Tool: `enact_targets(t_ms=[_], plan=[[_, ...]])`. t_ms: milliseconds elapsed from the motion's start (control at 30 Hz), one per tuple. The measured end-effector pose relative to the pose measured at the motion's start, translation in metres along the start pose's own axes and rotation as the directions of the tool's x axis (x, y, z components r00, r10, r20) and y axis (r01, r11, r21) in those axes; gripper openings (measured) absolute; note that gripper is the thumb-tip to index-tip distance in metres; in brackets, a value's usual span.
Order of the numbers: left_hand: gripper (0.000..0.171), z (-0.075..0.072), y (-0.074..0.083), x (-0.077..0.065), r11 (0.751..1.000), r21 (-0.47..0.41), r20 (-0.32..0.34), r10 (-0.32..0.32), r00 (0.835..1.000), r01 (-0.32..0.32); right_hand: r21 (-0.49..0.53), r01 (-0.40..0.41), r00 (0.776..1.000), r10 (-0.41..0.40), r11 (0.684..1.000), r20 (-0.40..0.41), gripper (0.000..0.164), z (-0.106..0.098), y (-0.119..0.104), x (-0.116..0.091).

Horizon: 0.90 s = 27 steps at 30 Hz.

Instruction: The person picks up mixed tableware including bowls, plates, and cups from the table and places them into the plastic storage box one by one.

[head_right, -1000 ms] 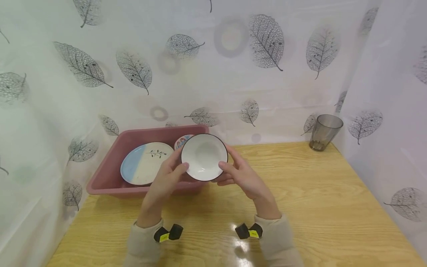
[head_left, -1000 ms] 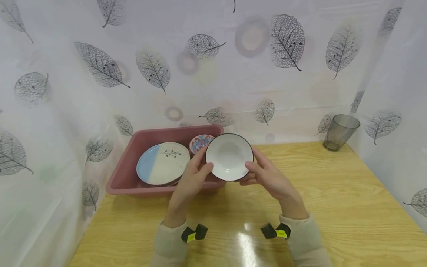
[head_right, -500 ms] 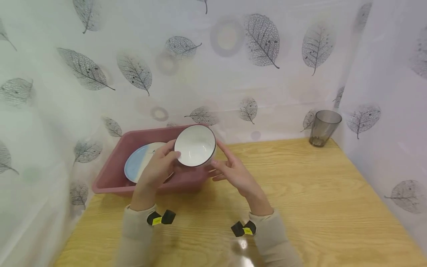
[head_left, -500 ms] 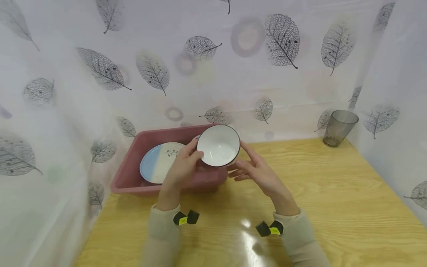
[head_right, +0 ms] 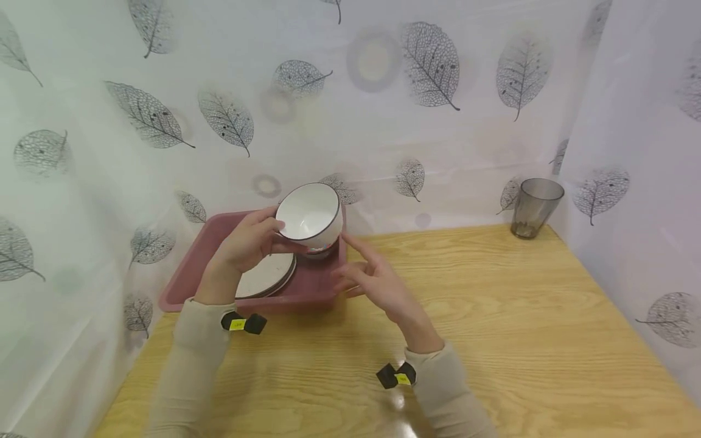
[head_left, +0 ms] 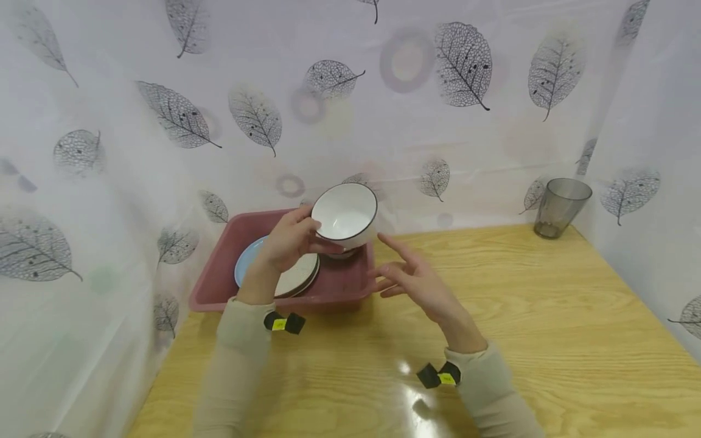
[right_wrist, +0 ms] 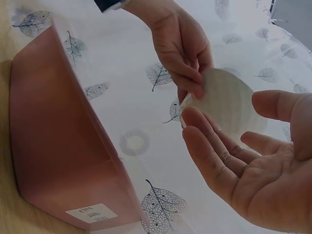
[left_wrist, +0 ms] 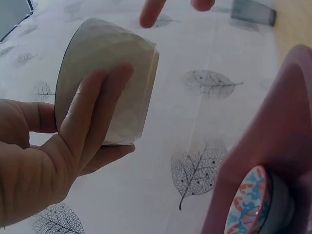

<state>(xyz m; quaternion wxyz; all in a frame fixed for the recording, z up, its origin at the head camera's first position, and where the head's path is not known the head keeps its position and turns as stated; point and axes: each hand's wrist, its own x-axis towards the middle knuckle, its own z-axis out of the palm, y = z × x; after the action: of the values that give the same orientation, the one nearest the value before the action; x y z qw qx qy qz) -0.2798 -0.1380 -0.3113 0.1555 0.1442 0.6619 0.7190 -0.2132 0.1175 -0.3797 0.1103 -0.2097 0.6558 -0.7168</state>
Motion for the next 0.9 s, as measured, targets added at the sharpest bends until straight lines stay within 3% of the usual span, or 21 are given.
enact_targets(t_ms=[233, 400, 533, 700, 900], plan=[[0.055, -0.014, 0.009, 0.018, 0.997, 0.051, -0.028, -0.052, 0.998, 0.053, -0.103, -0.064, 0.998, 0.063, 0.993, -0.015, 0.051, 0.007, 0.011, 0.006], [0.053, -0.021, 0.007, 0.031, 0.994, 0.070, -0.039, -0.082, 0.996, 0.084, -0.170, -0.143, 0.988, 0.131, 0.975, -0.078, 0.048, 0.007, 0.028, 0.014], [0.053, -0.026, 0.002, 0.038, 0.989, 0.091, -0.042, -0.113, 0.993, 0.116, -0.160, -0.193, 0.975, 0.172, 0.968, -0.138, 0.047, 0.009, 0.041, 0.019], [0.054, -0.033, -0.006, 0.047, 0.984, 0.076, -0.063, -0.158, 0.985, 0.163, -0.101, -0.241, 0.962, 0.224, 0.965, -0.156, 0.060, 0.012, 0.053, 0.023], [0.057, -0.041, -0.015, 0.062, 0.968, 0.020, -0.130, -0.246, 0.961, 0.251, -0.075, -0.257, 0.954, 0.241, 0.963, -0.179, 0.072, 0.014, 0.060, 0.025]])
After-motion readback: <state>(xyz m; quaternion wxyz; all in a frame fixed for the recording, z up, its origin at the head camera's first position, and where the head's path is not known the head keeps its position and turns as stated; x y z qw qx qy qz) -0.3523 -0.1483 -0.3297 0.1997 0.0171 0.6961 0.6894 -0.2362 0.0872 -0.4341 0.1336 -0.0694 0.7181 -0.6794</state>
